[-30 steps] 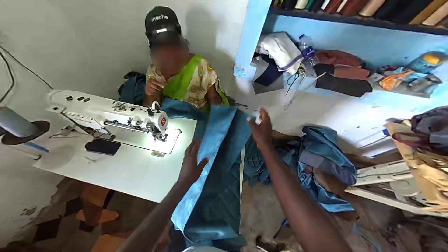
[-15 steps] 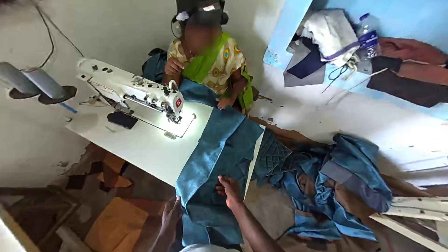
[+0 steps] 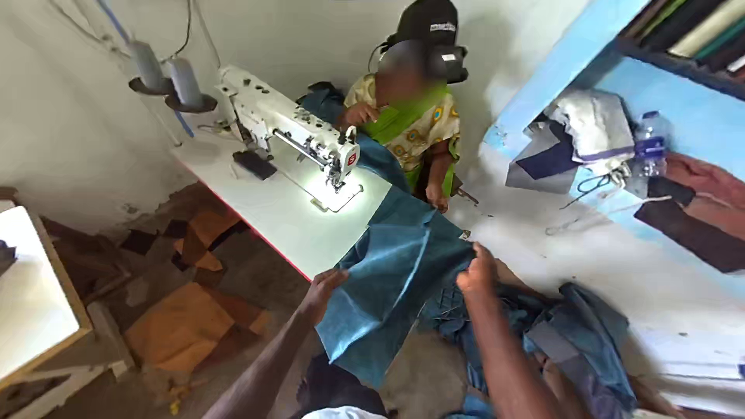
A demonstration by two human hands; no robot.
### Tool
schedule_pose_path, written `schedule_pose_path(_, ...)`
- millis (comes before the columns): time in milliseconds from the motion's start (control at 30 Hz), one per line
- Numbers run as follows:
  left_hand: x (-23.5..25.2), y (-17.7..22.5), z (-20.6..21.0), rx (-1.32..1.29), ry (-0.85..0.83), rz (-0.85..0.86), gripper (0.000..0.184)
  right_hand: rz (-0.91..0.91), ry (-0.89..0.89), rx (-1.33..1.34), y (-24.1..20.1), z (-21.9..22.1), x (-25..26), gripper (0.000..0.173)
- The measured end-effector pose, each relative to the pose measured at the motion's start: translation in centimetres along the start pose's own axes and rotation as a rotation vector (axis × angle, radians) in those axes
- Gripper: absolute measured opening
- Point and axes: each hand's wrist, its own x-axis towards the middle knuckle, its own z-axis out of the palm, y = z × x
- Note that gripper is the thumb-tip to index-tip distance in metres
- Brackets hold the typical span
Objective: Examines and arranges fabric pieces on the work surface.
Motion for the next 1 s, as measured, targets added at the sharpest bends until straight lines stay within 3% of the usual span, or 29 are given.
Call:
schedule_pose_path(67,0.7,0.0,0.9,0.064,-0.133,0.035,0.041,-0.035,-0.004,-0.022,-1.1,-0.8,1.3,0.044)
schedule_pose_path(133,1.0,-1.3,1.6,0.160,-0.139,0.027,0.058,-0.060,-0.012,-0.172,-0.2,-2.5,2.2,0.055)
schedule_pose_path(200,0.8,-4.4,1.3,0.393,0.008,0.046,0.079,-0.126,0.028,-0.454,2.0,-4.1,0.7,0.065)
schedule_pose_path(267,-0.7,-8.0,0.0,0.511,0.242,0.092,0.085,-0.302,-0.085,-0.774,3.8,-6.1,-3.5,0.073)
schedule_pose_path(367,-5.6,-12.6,-0.5,0.239,0.531,-0.043,0.076,-0.650,-0.414,-0.991,8.3,-7.7,-9.4,0.071)
schedule_pose_path(433,-8.8,-15.2,0.2,-0.051,0.543,-0.176,0.062,-0.796,-0.631,-0.988,11.6,-7.5,-11.8,0.067)
schedule_pose_path(533,-12.2,-17.7,2.4,-0.371,0.481,-0.242,0.041,-0.906,-0.846,-0.955,15.1,-6.3,-12.6,0.059)
schedule_pose_path(667,-13.3,-18.5,6.0,-0.376,0.466,-0.065,0.038,-0.924,-1.124,-0.967,16.6,-6.2,-11.1,0.053)
schedule_pose_path(867,-11.6,-17.6,12.8,-0.217,0.752,0.207,0.022,-0.799,-1.420,-0.813,15.3,-7.4,-9.9,0.036)
schedule_pose_path(1000,-12.0,-16.7,14.7,-0.183,0.713,0.332,0.020,-0.750,-1.590,-0.611,12.6,-4.3,-11.1,0.023)
